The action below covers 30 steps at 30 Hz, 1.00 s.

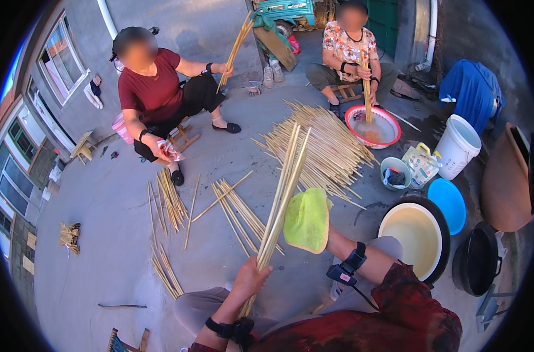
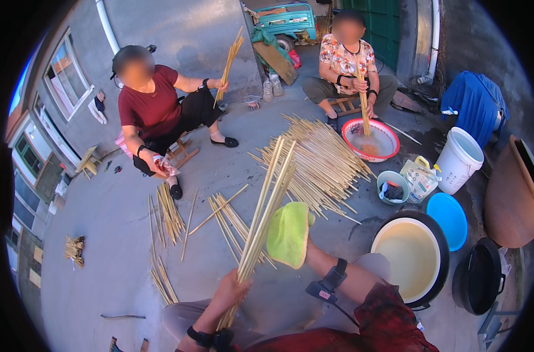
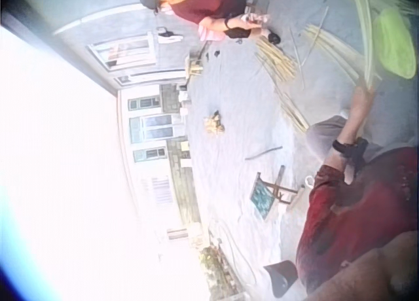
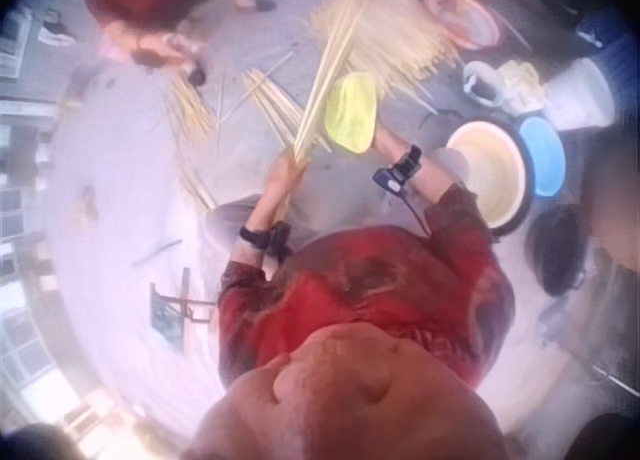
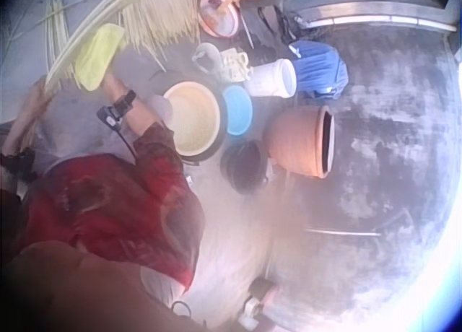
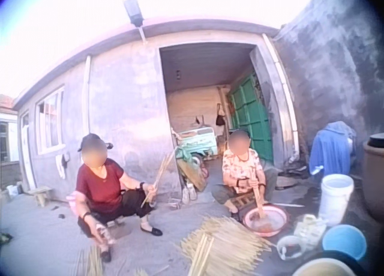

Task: The person wipes a bundle of thin wooden sticks with a green cloth while sitting in a workspace with others who are sorting similar items.

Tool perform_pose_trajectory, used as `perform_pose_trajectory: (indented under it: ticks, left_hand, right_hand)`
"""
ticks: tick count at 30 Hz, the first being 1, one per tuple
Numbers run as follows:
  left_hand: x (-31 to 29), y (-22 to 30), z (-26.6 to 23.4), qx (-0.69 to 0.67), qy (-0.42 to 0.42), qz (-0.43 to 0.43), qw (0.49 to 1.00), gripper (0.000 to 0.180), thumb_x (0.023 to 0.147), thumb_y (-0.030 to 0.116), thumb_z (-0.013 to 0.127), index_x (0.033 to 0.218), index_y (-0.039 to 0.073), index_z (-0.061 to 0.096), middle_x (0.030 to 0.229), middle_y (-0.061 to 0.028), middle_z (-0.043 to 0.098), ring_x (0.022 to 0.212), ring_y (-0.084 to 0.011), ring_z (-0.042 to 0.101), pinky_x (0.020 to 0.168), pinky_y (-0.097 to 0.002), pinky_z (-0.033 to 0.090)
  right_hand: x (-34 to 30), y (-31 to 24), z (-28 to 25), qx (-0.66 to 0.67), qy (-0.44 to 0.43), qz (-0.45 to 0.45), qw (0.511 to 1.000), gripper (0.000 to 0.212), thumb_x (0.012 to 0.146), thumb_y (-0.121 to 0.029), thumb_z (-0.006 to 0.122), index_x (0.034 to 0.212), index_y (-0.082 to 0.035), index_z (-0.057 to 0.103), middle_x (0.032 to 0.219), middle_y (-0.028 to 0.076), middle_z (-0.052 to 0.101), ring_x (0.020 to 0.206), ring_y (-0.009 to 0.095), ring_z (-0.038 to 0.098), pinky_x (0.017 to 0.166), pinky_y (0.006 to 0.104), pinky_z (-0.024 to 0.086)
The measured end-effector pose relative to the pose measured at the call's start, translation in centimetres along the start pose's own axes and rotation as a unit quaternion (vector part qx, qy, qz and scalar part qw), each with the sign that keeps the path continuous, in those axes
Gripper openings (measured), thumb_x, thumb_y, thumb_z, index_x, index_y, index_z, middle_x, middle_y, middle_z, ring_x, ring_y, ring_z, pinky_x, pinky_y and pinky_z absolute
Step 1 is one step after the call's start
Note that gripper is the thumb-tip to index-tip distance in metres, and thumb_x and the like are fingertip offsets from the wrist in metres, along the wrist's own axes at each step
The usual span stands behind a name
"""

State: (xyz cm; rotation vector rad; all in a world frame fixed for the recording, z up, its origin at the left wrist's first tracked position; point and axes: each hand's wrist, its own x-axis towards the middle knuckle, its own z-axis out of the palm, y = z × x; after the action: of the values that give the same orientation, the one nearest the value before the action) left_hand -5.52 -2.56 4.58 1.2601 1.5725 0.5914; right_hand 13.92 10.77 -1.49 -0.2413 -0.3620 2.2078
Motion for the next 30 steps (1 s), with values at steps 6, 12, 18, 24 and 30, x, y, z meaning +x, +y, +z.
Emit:
perform_pose_trajectory:
  ticks: [6, 12, 18, 24, 30]
  left_hand:
    - [2.2, -0.6, 2.7, 0.324, 0.128, 0.124, 0.929, 0.019, 0.077, 0.013, 0.052, 0.086, 0.000, 0.041, 0.069, -0.0208, 0.056, 0.059, -0.0341, 0.058, 0.050, -0.0432, 0.045]
    - [3.8, 0.2, 5.2, 0.416, 0.147, 0.133, 0.888, 0.008, 0.077, 0.006, 0.044, 0.082, 0.001, 0.040, 0.072, -0.0190, 0.055, 0.061, -0.0353, 0.058, 0.053, -0.0424, 0.047]
    - [4.0, 0.8, 6.3, 0.441, 0.176, 0.179, 0.862, 0.008, 0.076, 0.003, 0.046, 0.082, 0.001, 0.040, 0.073, -0.0174, 0.053, 0.059, -0.0327, 0.058, 0.050, -0.0384, 0.048]
    - [1.1, 1.5, 5.0, 0.421, 0.150, 0.179, 0.877, 0.009, 0.077, 0.004, 0.046, 0.083, 0.001, 0.040, 0.074, -0.0181, 0.053, 0.060, -0.0349, 0.058, 0.051, -0.0419, 0.047]
    - [-2.4, 0.7, 2.2, 0.413, 0.096, 0.112, 0.899, 0.014, 0.078, 0.009, 0.048, 0.085, 0.001, 0.039, 0.073, -0.0195, 0.054, 0.062, -0.0384, 0.056, 0.054, -0.0457, 0.046]
  right_hand:
    - [0.2, 4.1, -1.2, -0.102, 0.182, -0.016, 0.978, 0.030, 0.086, -0.039, 0.043, 0.097, -0.012, 0.050, 0.084, 0.002, 0.053, 0.075, 0.014, 0.053, 0.064, 0.0291, 0.045]
    - [1.9, 3.8, -2.5, -0.213, 0.300, -0.141, 0.919, 0.022, 0.089, -0.029, 0.040, 0.093, -0.008, 0.048, 0.078, 0.005, 0.053, 0.067, 0.016, 0.053, 0.055, 0.0287, 0.045]
    - [2.1, 2.4, -2.0, -0.100, 0.293, -0.160, 0.937, 0.020, 0.090, -0.025, 0.037, 0.094, -0.008, 0.047, 0.077, 0.007, 0.054, 0.064, 0.018, 0.055, 0.049, 0.0311, 0.047]
    - [2.6, -2.6, -1.0, -0.024, 0.326, -0.265, 0.907, 0.023, 0.089, -0.032, 0.038, 0.095, -0.011, 0.047, 0.079, 0.006, 0.054, 0.065, 0.018, 0.055, 0.051, 0.0324, 0.048]
    - [2.3, -6.7, -0.9, -0.019, 0.246, -0.226, 0.942, 0.028, 0.085, -0.037, 0.042, 0.082, -0.010, 0.048, 0.070, 0.010, 0.053, 0.057, 0.027, 0.055, 0.052, 0.0400, 0.047]
